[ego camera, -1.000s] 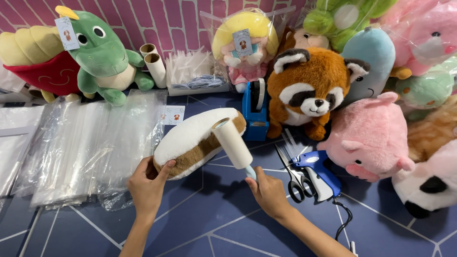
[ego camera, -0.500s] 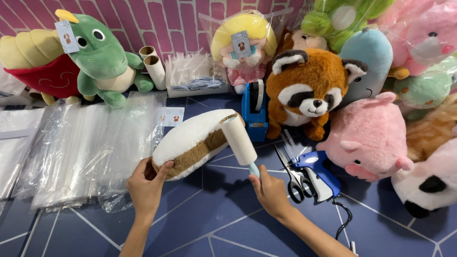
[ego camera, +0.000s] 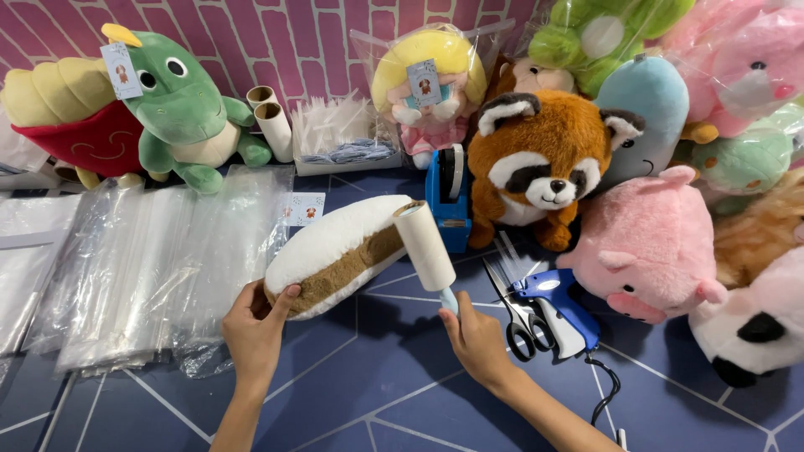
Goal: Cleaning a plush toy with a lint roller and attaching a product tag using a tagging gun.
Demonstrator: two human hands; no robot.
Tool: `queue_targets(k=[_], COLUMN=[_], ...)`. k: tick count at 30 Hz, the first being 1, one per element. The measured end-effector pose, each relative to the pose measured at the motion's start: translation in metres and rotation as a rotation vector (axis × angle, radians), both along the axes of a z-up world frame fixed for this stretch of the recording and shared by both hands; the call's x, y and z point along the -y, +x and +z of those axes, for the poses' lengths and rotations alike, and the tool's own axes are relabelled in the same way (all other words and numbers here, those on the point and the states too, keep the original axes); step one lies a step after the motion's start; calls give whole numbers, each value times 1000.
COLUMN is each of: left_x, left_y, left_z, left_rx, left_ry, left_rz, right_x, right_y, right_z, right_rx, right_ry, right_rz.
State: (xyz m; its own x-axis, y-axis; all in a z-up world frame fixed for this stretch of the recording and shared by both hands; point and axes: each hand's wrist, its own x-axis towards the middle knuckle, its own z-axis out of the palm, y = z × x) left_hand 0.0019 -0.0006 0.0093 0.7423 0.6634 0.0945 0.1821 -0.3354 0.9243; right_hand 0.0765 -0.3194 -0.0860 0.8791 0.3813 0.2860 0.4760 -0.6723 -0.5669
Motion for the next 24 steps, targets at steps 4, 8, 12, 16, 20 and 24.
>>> queue_targets(k=[4,8,12,16,20,24], left_x=[1,-2,-1,-1,2,6], left_y=[0,2,1,1,5,6], left_z=[3,-2,-1,-5,-16,-24], left_rx=[-19,16,67,114,115,82], left_ry=[-24,-32,-71,-80,-26,-28], left_rz=[16,36,49,72,70,29], right_x=[-3,-3,3,3,3,4], right_y=[-5,-8,-2,0,1,4], right_z=[-8,-2,-15,-6,-4,-15], right_rx=[246,348,230,67,-69,-136], right_ry=[-142,-102,21,77,61,-11], right_rz=[188,279,99,-26,-97,-120])
